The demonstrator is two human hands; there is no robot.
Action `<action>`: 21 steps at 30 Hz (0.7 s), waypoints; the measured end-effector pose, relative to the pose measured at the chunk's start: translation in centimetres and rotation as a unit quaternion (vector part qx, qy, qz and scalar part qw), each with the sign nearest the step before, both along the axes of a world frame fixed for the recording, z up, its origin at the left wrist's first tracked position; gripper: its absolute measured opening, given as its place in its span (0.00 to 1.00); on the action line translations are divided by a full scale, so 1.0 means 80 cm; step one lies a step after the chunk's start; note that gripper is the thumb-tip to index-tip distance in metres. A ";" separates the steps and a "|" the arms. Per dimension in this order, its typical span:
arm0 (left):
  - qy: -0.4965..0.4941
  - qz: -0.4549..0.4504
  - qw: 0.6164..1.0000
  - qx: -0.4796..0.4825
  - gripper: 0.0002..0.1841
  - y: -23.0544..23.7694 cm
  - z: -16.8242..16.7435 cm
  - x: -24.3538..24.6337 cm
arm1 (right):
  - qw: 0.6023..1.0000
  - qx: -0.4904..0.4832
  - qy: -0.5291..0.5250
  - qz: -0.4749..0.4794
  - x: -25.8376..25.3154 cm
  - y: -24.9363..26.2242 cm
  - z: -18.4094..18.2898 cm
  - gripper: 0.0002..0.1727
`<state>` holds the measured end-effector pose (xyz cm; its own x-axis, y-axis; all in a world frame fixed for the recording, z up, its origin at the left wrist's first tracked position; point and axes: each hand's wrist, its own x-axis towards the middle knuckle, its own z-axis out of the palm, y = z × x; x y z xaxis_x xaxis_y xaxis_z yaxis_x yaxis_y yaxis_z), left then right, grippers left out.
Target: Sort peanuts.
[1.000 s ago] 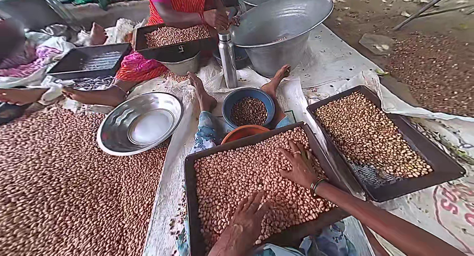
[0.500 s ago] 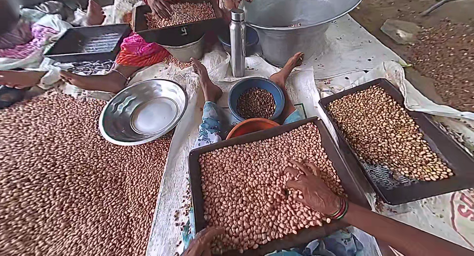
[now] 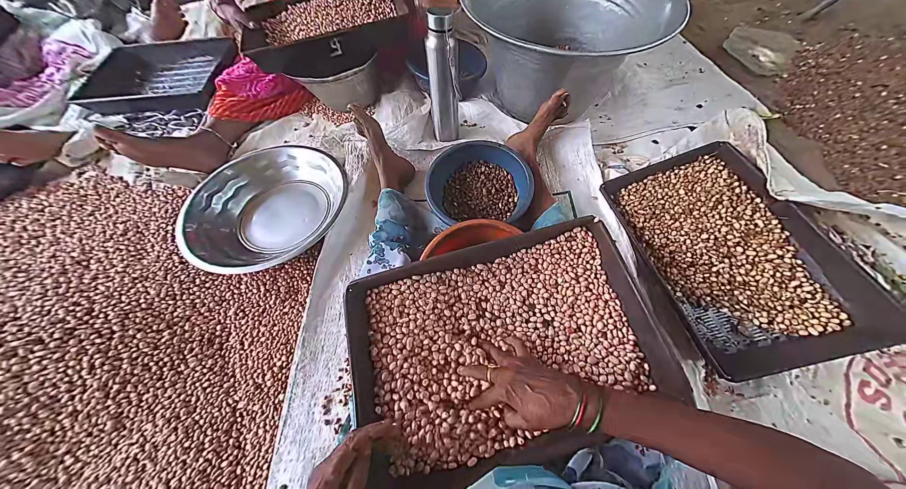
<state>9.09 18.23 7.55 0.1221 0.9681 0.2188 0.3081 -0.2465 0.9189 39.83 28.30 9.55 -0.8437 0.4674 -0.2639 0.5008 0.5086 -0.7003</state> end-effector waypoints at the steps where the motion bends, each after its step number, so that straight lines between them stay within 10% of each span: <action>1: 0.011 -0.001 1.000 -0.001 0.17 0.003 0.003 0.000 | 0.999 -0.018 -0.036 0.003 0.028 0.002 0.014 0.23; 7: 0.182 0.033 0.981 0.054 0.12 0.072 0.039 0.070 | 0.942 0.147 0.009 -0.303 0.094 0.080 0.033 0.13; 13: 0.300 -0.035 0.953 -0.034 0.12 0.165 0.059 0.143 | 0.888 0.389 0.014 -0.246 0.043 0.126 -0.047 0.07; 21: 0.450 -0.174 0.850 -0.212 0.17 0.182 0.047 0.178 | 0.955 0.113 -0.180 -0.206 0.050 0.130 0.020 0.13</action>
<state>23.33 32.77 11.28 0.3497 0.8079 -0.4743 0.9093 -0.1709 0.3793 43.85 38.72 11.17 -0.4497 0.8196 -0.3551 0.8787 0.3346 -0.3405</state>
